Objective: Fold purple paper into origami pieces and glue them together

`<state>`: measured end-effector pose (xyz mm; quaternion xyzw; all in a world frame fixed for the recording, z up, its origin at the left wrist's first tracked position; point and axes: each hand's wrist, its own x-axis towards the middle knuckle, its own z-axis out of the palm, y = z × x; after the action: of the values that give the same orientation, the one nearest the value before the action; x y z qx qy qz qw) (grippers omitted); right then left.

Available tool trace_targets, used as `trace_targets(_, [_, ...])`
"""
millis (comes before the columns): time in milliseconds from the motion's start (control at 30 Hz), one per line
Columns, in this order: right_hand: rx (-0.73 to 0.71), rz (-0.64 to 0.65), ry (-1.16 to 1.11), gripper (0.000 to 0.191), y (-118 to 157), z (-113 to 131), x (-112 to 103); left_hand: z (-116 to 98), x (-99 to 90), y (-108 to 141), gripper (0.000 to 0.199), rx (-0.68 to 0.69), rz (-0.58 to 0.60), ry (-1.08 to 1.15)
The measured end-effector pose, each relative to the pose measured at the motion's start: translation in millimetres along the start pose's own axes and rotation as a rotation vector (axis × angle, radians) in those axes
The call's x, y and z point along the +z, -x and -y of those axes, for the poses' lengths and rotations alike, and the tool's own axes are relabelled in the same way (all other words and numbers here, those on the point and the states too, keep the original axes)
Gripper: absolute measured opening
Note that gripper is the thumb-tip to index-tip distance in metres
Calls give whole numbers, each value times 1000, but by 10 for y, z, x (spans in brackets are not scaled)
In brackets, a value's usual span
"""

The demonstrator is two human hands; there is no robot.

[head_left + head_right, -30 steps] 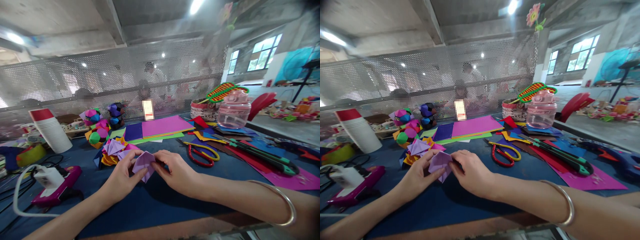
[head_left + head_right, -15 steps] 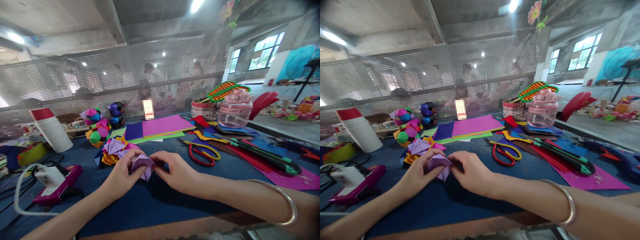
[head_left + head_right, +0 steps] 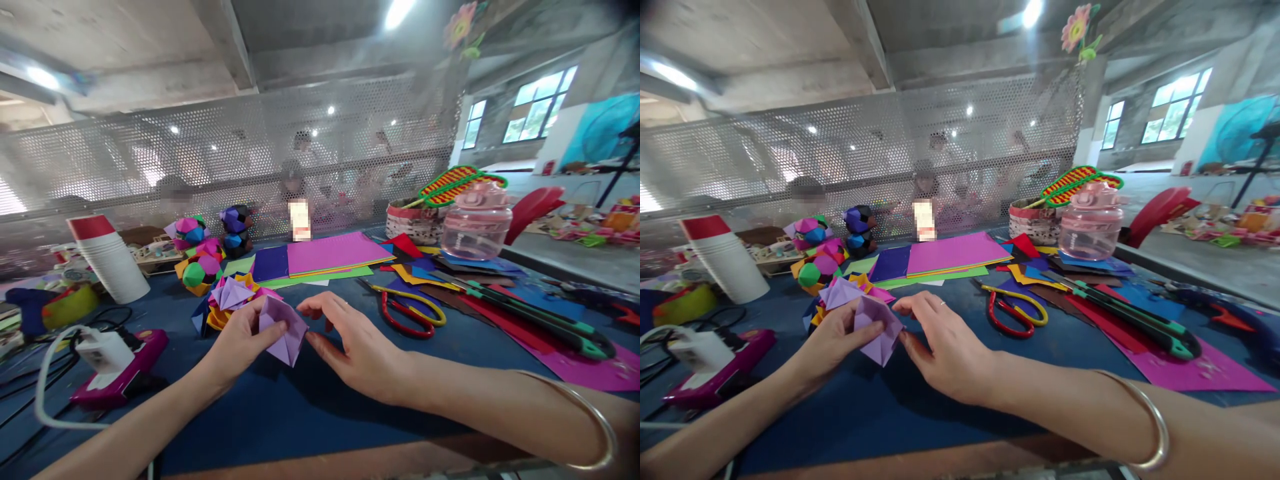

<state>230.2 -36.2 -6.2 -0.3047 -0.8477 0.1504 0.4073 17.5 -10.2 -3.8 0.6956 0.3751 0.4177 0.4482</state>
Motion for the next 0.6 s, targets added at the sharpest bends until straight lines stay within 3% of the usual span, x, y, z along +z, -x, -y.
trace_targets(167, [11, -17, 4, 31, -3, 4, 1, -14, 1, -2, 24, -4, -7, -21])
trace_targets(367, [260, 73, -126, 32, -2, -30, 35, -103, 48, 48, 22, 28, 0, -171])
trace_targets(600, [163, 55, -87, 39, 15, -39, 60, -75, 96, 84, 29, 9, 6, -177])
